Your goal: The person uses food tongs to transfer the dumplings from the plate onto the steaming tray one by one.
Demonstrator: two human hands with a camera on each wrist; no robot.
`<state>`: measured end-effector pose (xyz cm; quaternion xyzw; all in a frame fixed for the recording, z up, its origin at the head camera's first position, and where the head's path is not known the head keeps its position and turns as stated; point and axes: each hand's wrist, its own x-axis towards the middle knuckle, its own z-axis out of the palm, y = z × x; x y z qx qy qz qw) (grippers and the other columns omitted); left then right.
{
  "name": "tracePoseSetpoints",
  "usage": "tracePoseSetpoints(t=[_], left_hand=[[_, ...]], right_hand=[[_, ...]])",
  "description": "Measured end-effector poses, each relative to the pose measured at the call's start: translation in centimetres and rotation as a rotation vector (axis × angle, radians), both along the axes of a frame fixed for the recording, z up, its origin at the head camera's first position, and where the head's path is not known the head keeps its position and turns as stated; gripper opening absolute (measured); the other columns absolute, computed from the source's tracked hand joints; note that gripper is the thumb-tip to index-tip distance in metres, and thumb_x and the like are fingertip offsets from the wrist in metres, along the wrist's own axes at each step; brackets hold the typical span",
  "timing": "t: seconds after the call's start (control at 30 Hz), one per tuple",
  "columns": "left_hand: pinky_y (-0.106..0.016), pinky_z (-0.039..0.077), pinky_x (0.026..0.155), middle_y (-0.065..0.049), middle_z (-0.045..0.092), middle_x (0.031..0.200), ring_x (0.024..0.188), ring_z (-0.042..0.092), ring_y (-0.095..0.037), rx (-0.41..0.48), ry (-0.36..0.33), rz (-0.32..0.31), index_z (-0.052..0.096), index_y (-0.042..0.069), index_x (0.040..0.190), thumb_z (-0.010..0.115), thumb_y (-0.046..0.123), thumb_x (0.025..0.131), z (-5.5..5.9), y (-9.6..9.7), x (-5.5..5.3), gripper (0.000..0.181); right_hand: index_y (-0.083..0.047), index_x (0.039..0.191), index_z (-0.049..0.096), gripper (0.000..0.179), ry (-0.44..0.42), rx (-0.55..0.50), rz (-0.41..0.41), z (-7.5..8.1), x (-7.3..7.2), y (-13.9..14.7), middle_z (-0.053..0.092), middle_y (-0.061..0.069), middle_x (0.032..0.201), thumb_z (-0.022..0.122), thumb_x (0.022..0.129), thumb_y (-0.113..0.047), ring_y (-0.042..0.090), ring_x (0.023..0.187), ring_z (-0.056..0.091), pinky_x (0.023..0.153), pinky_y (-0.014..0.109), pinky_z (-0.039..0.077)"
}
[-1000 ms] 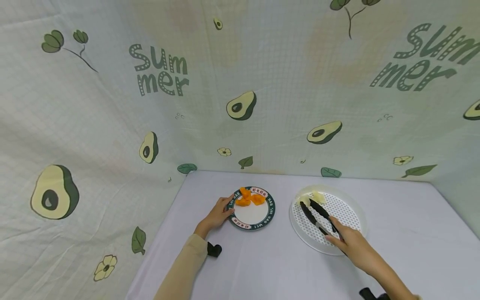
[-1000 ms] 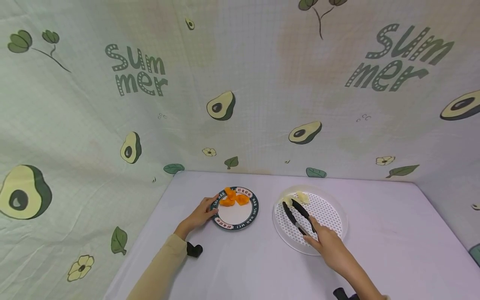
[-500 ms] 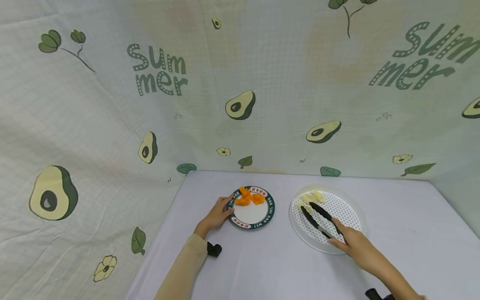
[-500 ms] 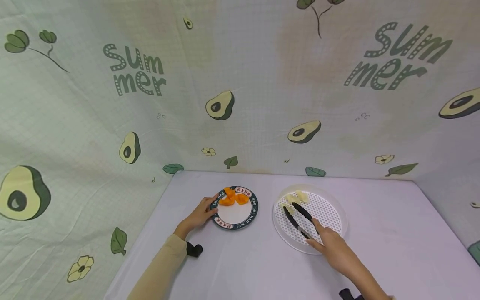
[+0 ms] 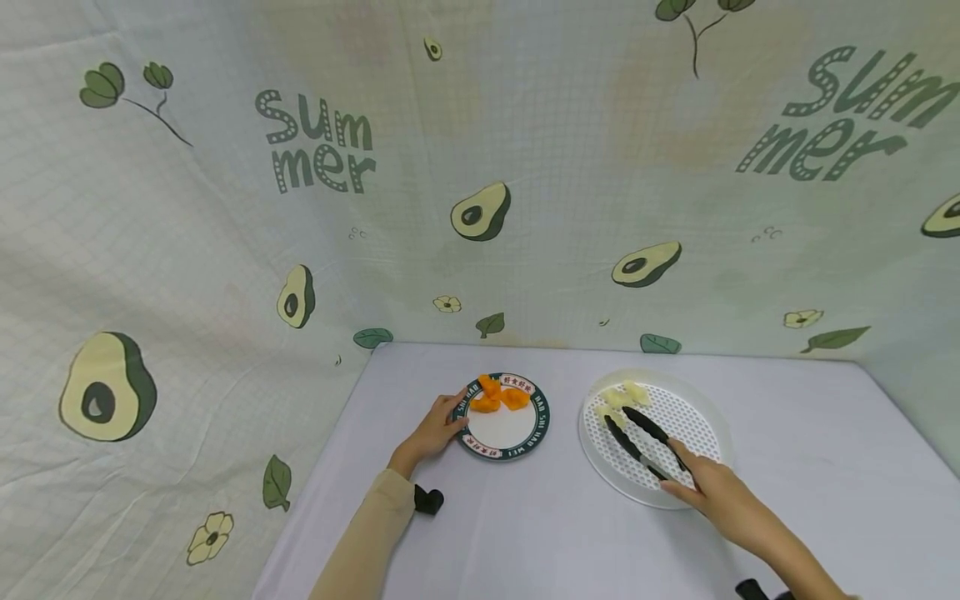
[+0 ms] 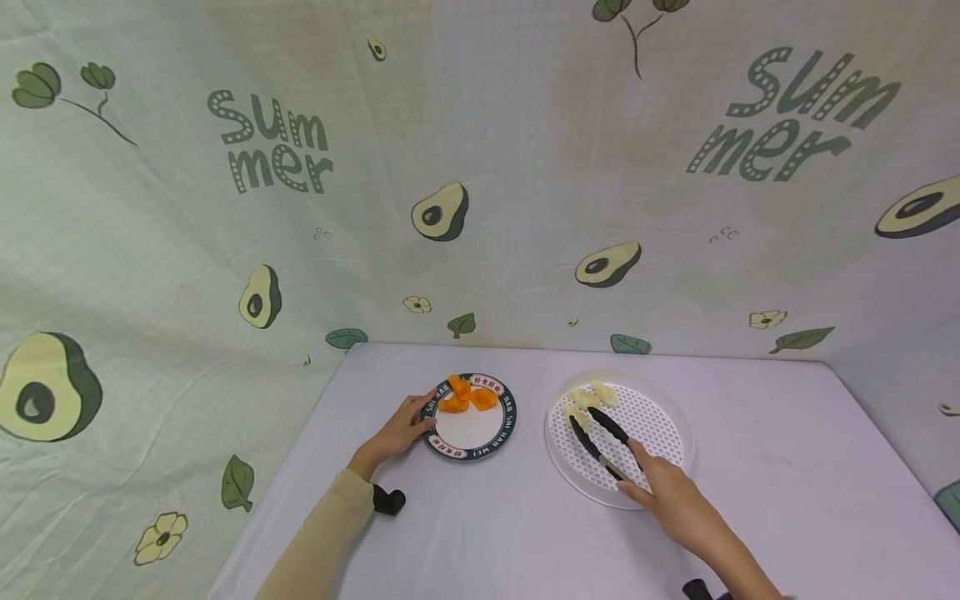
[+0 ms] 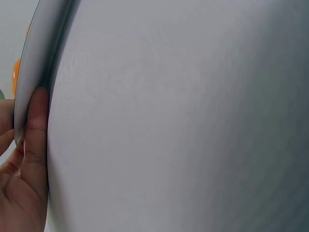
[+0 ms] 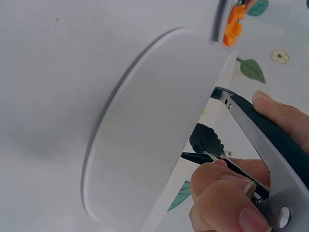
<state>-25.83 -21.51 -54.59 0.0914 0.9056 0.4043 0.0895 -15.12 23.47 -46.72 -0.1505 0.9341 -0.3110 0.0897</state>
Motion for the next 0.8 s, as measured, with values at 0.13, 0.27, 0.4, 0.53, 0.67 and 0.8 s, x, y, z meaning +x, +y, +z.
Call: tracePoseSetpoints(t=[0.13,0.27,0.4,0.53,0.67,0.8], left_hand=[[-0.038,0.037,0.081,-0.017,0.041,0.136,0.094,0.044,-0.022,0.002,0.0,0.0,0.032,0.012,0.157,0.056,0.022,0.104,-0.1,0.0,0.0,0.059],[-0.04,0.036,0.084,-0.018,0.04,0.137,0.098,0.045,-0.023,0.008,-0.002,0.0,0.032,0.012,0.157,0.056,0.023,0.103,0.0,0.0,0.1,0.059],[-0.041,0.037,0.085,-0.018,0.041,0.137,0.1,0.045,-0.025,0.01,-0.003,-0.002,0.033,0.012,0.157,0.056,0.022,0.103,0.0,0.0,0.1,0.059],[-0.041,0.038,0.088,-0.017,0.04,0.138,0.103,0.045,-0.025,0.003,-0.014,0.005,0.033,0.014,0.157,0.056,0.024,0.103,-0.1,-0.1,0.1,0.059],[-0.043,0.038,0.093,-0.018,0.04,0.139,0.105,0.045,-0.027,0.004,-0.017,0.004,0.032,0.014,0.157,0.056,0.024,0.104,-0.1,-0.1,0.1,0.059],[-0.047,0.039,0.096,-0.02,0.039,0.139,0.107,0.045,-0.029,0.005,-0.011,-0.006,0.032,0.013,0.157,0.056,0.023,0.104,0.0,-0.2,0.1,0.059]], right_hand=[[0.021,0.142,0.033,0.073,0.072,0.001,-0.001,0.1,0.1,-0.1,0.042,0.001,0.07,0.067,0.096,-0.025,0.01,0.061,0.037,0.053,0.027,0.037],[0.02,0.142,0.036,0.07,0.145,-0.013,-0.003,0.4,0.0,-0.3,0.041,-0.001,0.068,0.067,0.096,-0.023,0.007,0.059,0.035,0.051,0.026,0.036],[0.018,0.143,0.036,0.069,0.168,-0.049,-0.008,1.0,-0.1,-0.7,0.04,-0.002,0.067,0.067,0.096,-0.022,0.006,0.057,0.033,0.05,0.026,0.035],[0.016,0.146,0.034,0.071,0.153,-0.081,-0.004,1.5,-0.4,-1.4,0.041,-0.001,0.068,0.066,0.097,-0.025,0.007,0.059,0.034,0.051,0.026,0.035],[0.015,0.146,0.034,0.072,0.151,-0.1,0.018,1.8,-1.0,-2.2,0.041,-0.001,0.068,0.066,0.097,-0.027,0.007,0.059,0.034,0.051,0.026,0.035],[0.016,0.145,0.034,0.071,0.167,-0.105,0.058,2.0,-1.5,-3.2,0.041,-0.001,0.067,0.066,0.097,-0.025,0.007,0.058,0.033,0.05,0.026,0.034]])
